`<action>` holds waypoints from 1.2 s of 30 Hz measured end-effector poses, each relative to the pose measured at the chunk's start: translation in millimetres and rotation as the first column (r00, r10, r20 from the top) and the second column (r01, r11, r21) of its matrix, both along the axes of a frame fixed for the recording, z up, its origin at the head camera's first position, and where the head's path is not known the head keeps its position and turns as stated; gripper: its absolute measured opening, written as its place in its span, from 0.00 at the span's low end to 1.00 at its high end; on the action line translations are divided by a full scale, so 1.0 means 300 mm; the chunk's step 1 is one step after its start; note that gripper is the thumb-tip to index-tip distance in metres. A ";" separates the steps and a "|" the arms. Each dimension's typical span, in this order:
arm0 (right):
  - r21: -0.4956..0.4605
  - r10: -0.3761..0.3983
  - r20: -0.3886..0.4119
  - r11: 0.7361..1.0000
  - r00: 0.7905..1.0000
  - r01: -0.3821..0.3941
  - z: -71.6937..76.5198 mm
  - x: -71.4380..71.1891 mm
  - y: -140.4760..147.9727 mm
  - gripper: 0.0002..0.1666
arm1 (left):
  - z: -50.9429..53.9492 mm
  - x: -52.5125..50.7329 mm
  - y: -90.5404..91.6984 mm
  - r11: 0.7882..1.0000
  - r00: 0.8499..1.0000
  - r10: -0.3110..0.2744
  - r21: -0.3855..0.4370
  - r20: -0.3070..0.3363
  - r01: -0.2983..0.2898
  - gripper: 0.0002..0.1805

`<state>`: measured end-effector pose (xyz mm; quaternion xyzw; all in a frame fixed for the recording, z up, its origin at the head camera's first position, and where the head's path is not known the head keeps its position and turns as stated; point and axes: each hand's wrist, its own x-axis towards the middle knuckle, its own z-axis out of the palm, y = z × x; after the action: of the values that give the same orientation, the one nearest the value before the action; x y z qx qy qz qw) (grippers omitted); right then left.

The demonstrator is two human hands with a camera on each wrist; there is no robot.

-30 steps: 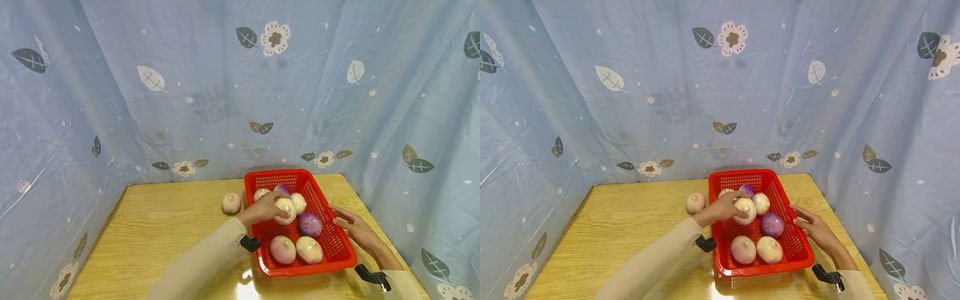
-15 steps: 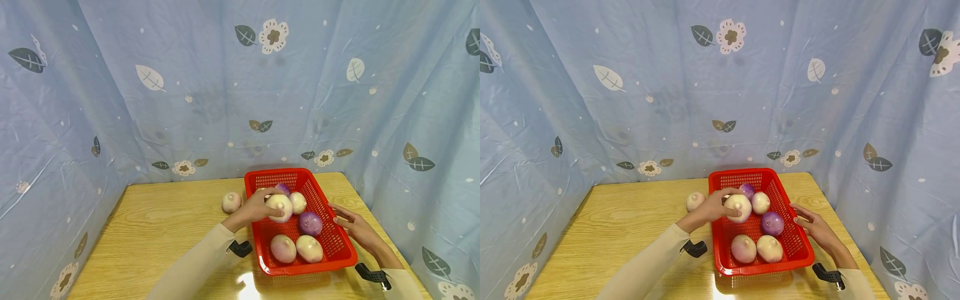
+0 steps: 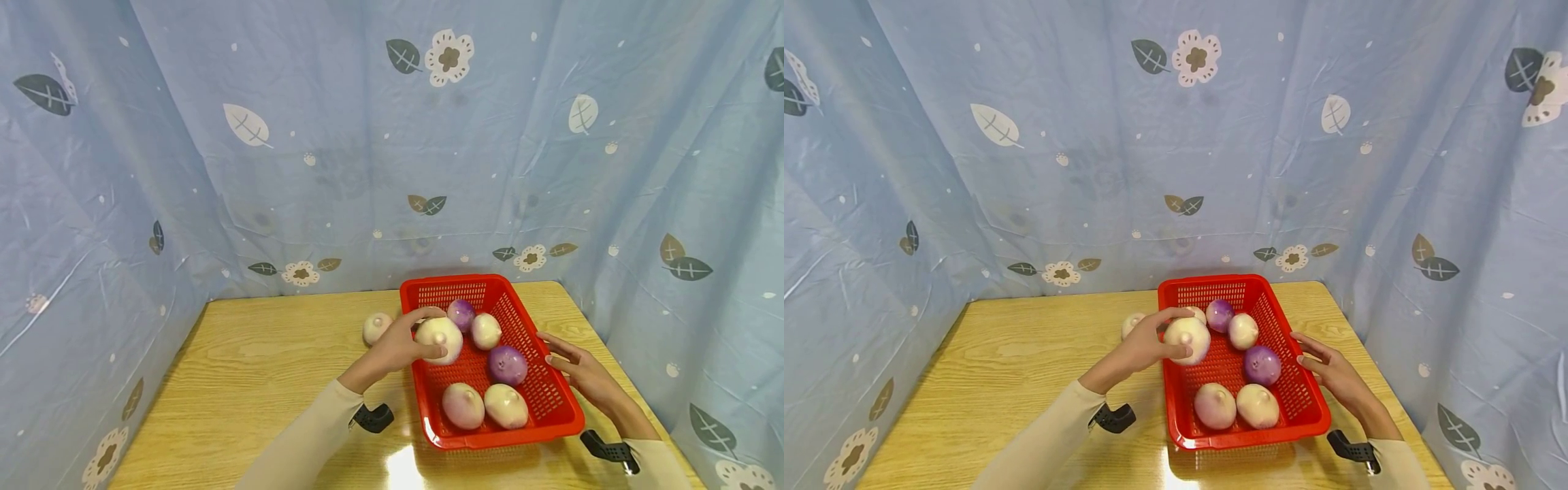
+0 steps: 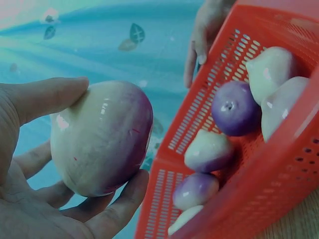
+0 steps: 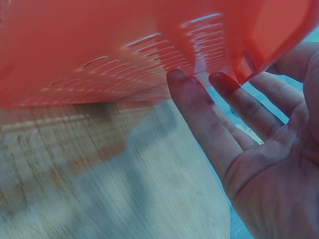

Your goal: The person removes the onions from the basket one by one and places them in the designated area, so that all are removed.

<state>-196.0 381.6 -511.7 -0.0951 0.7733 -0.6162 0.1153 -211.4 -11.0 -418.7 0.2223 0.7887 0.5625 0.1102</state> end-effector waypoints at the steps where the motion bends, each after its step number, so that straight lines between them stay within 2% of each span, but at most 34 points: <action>1: 0.001 -0.003 0.004 1.000 1.000 0.003 0.000 -0.001 0.000 0.34 | -0.001 0.005 -0.009 1.000 1.000 0.012 -0.004 -0.002 -0.012 0.31; 5: 0.013 -0.011 0.009 1.000 1.000 0.011 -0.002 -0.005 0.003 0.34 | 0.000 0.027 -0.046 0.999 0.999 0.049 -0.010 -0.011 -0.049 0.32; 10: 0.021 -0.024 0.006 1.000 1.000 0.024 0.006 -0.011 0.002 0.34 | -0.005 0.050 -0.092 0.998 0.998 0.056 -0.013 -0.015 -0.056 0.32; 15: 0.016 -0.016 -0.014 1.000 1.000 0.016 0.015 -0.013 -0.001 0.34 | -0.028 0.047 -0.138 0.997 0.997 0.073 0.027 0.007 -0.073 0.31; 18: 0.007 -0.004 -0.016 1.000 1.000 0.004 0.017 -0.012 -0.002 0.34 | -0.056 0.033 -0.171 0.992 0.993 0.115 0.057 0.034 -0.117 0.31; 24: 0.007 -0.005 -0.013 1.000 1.000 0.006 0.015 -0.010 0.003 0.34 | -0.129 0.009 -0.221 0.974 0.973 0.214 0.058 0.085 -0.220 0.31; 30: 0.004 -0.006 -0.003 1.000 1.000 0.006 0.005 -0.011 0.009 0.33 | -0.197 -0.005 -0.248 0.950 0.947 0.307 0.034 0.091 -0.311 0.33; 36: -0.011 0.003 0.010 1.000 1.000 -0.003 -0.008 -0.009 0.010 0.33 | -0.248 -0.013 -0.262 0.943 0.937 0.327 0.020 0.122 -0.332 0.34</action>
<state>-198.6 384.7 -514.2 -0.0938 0.7693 -0.6206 0.1195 -215.3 -89.5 -493.2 0.0558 0.7955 0.6008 0.0560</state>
